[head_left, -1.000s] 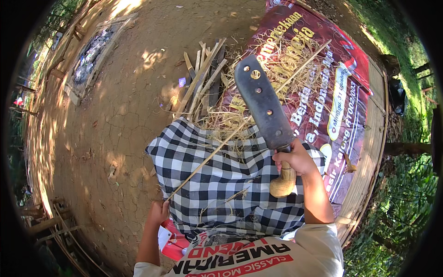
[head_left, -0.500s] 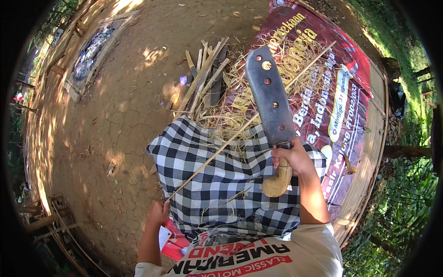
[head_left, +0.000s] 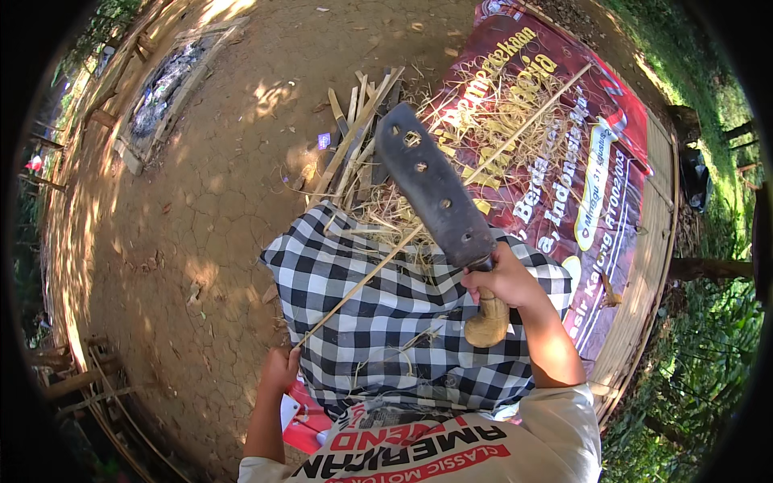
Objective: The person strips thin layers of material from a long bamboo pole using a large knife.
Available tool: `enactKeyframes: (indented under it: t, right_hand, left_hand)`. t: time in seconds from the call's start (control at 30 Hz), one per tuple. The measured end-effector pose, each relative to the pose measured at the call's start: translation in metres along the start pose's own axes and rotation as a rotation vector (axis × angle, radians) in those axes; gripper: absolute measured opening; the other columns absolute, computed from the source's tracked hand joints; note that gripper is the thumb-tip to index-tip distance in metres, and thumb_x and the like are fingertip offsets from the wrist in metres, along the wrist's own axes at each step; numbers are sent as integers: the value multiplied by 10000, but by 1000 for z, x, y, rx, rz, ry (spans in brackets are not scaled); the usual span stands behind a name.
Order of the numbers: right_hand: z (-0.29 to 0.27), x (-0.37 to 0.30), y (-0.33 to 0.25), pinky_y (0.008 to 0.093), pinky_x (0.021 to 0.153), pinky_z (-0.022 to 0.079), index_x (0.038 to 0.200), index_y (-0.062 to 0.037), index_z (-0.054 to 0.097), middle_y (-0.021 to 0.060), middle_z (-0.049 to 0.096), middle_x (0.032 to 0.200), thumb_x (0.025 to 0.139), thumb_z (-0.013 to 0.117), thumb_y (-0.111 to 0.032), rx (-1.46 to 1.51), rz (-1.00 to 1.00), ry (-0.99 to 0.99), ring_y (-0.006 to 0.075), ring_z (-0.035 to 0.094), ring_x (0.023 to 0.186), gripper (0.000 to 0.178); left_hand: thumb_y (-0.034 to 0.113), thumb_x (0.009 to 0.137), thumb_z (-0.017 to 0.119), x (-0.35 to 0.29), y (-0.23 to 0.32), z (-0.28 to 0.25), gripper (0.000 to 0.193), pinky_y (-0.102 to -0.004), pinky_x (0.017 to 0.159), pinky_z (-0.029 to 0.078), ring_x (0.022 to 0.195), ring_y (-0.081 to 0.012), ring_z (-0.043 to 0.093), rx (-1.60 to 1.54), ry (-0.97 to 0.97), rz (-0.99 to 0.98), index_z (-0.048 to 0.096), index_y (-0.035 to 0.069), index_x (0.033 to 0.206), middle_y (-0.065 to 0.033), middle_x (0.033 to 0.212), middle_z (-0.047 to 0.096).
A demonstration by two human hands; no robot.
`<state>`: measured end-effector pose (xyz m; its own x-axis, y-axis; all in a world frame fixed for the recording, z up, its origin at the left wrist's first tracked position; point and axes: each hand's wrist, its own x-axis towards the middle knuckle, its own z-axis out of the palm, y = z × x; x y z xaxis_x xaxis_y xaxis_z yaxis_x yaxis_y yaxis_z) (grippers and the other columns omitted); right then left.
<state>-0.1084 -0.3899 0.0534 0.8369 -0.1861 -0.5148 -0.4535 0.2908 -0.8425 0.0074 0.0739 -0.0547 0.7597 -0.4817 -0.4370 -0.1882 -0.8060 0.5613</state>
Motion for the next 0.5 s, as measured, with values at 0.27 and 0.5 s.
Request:
enactKeyframes:
  t: [0.27,0.5]
  right_hand:
    - [37,0,39,300,518,481,844,-1,531,59,556,616,714,645,74,41,227,-53,171,580,520,189]
    - [53,-1,45,281,494,466,800,16,545,69,579,602,737,670,35,-5,190,-186,146,577,506,141]
  left_hand:
    - [200,899,539,2,1,0,369,-471,525,415,597,-468,547,-36,-21,32,532,-73,650,-281,612,528]
    - [254,913,517,2,-1,3,391,-484,553,432,633,-470,569,-20,-31,-13,559,-54,675,-278,626,548]
